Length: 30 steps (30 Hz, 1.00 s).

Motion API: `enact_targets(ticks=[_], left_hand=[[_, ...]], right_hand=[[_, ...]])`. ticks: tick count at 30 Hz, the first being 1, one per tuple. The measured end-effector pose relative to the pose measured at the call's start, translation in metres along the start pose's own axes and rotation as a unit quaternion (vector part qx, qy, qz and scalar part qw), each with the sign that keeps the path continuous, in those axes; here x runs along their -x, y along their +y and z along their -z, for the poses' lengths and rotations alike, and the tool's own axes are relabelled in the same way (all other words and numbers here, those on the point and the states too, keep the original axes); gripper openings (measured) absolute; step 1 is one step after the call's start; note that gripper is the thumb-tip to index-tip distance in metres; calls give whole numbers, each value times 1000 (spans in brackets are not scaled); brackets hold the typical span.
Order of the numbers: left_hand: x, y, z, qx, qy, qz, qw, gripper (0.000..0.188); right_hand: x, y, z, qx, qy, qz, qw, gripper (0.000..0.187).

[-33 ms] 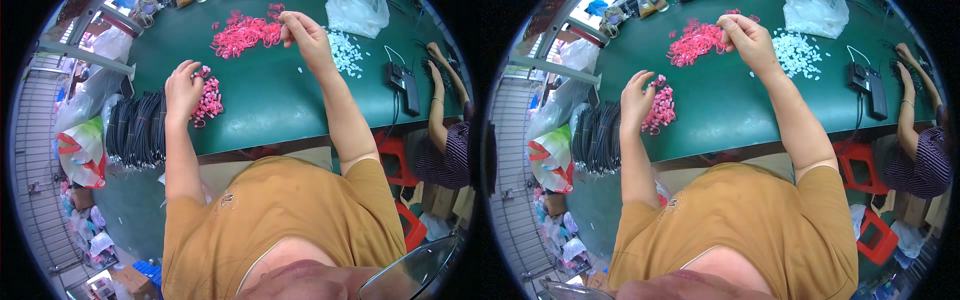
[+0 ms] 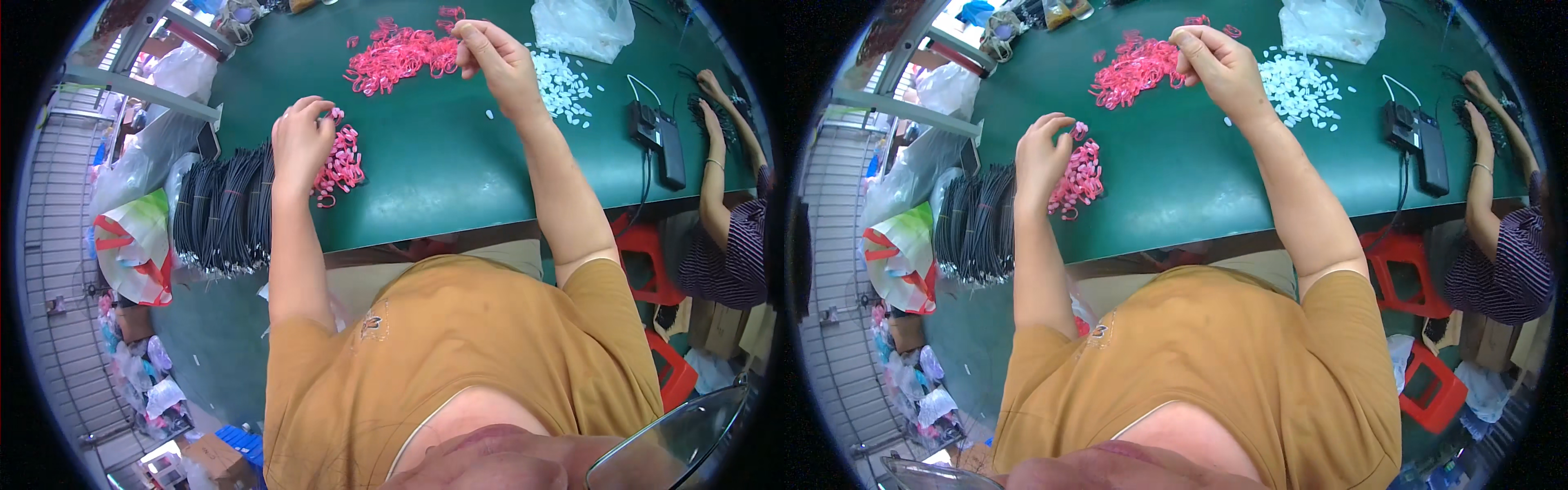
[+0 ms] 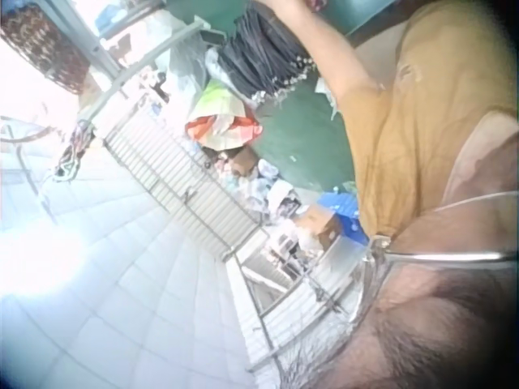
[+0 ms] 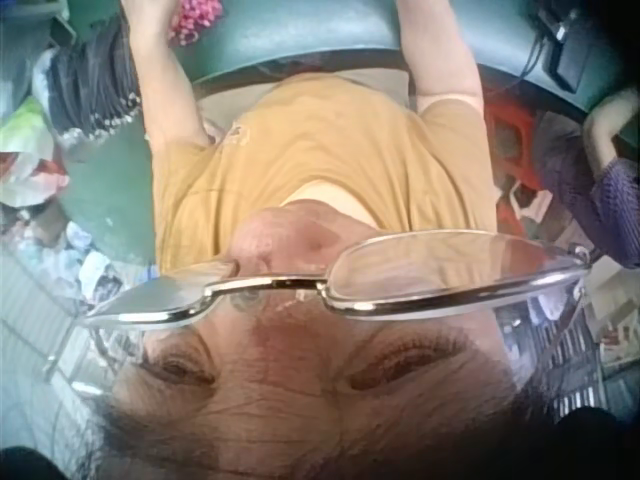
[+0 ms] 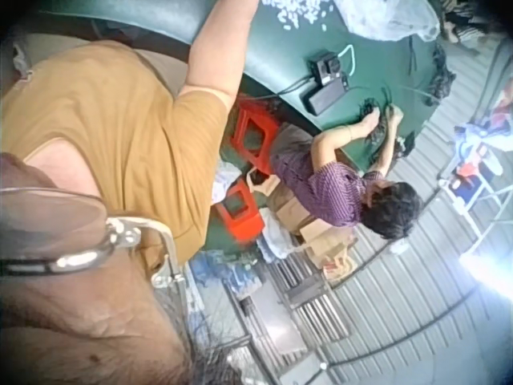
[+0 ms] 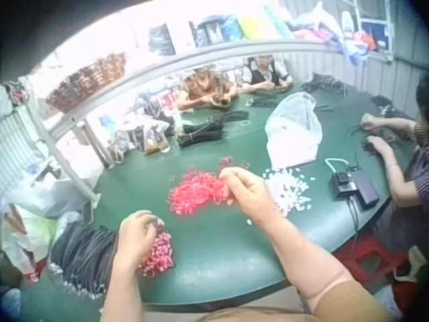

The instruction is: The person assembles plastic clips by taking pink plastic clips and white caps from the table, fitting the white caps onto the clips by hand, and placing the finished clips into a pile on the table.

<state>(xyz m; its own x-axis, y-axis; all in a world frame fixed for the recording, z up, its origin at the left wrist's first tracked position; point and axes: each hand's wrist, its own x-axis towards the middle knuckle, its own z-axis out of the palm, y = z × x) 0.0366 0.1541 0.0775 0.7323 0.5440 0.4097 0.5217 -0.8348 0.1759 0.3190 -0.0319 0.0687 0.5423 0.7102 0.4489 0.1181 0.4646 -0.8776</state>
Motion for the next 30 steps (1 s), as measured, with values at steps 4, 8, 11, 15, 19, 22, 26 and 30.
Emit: enact_targets(ticks=[4, 8, 11, 15, 19, 22, 26, 30], left_hand=[[-42, 1, -15, -64, -147, 70, 985, 30], [-63, -19, -48, -37, -66, 10, 997, 35], [-73, -34, -75, -60, -74, -58, 994, 39], [-71, -7, -83, -60, -115, -89, 988, 35], [-35, 49, -71, -6, -114, -157, 981, 25], [-8, 78, -58, 37, -118, -183, 975, 23], [11, 88, -38, 77, -24, -122, 989, 17], [35, 101, -26, 108, -5, -104, 989, 13]], right_hand=[[0, 4, -1, 27, 1, -7, 1000, 30], [-2, 4, 0, 42, 10, -27, 999, 29], [-5, 11, 1, 35, 0, -34, 999, 29], [-4, 9, 7, 33, 1, -32, 999, 29], [-3, 4, 8, 41, 3, -33, 999, 29], [-3, 1, 9, 50, -6, -10, 999, 29], [-9, 14, 6, 56, -6, -19, 998, 34], [-7, 14, 7, 25, -26, -48, 998, 25]])
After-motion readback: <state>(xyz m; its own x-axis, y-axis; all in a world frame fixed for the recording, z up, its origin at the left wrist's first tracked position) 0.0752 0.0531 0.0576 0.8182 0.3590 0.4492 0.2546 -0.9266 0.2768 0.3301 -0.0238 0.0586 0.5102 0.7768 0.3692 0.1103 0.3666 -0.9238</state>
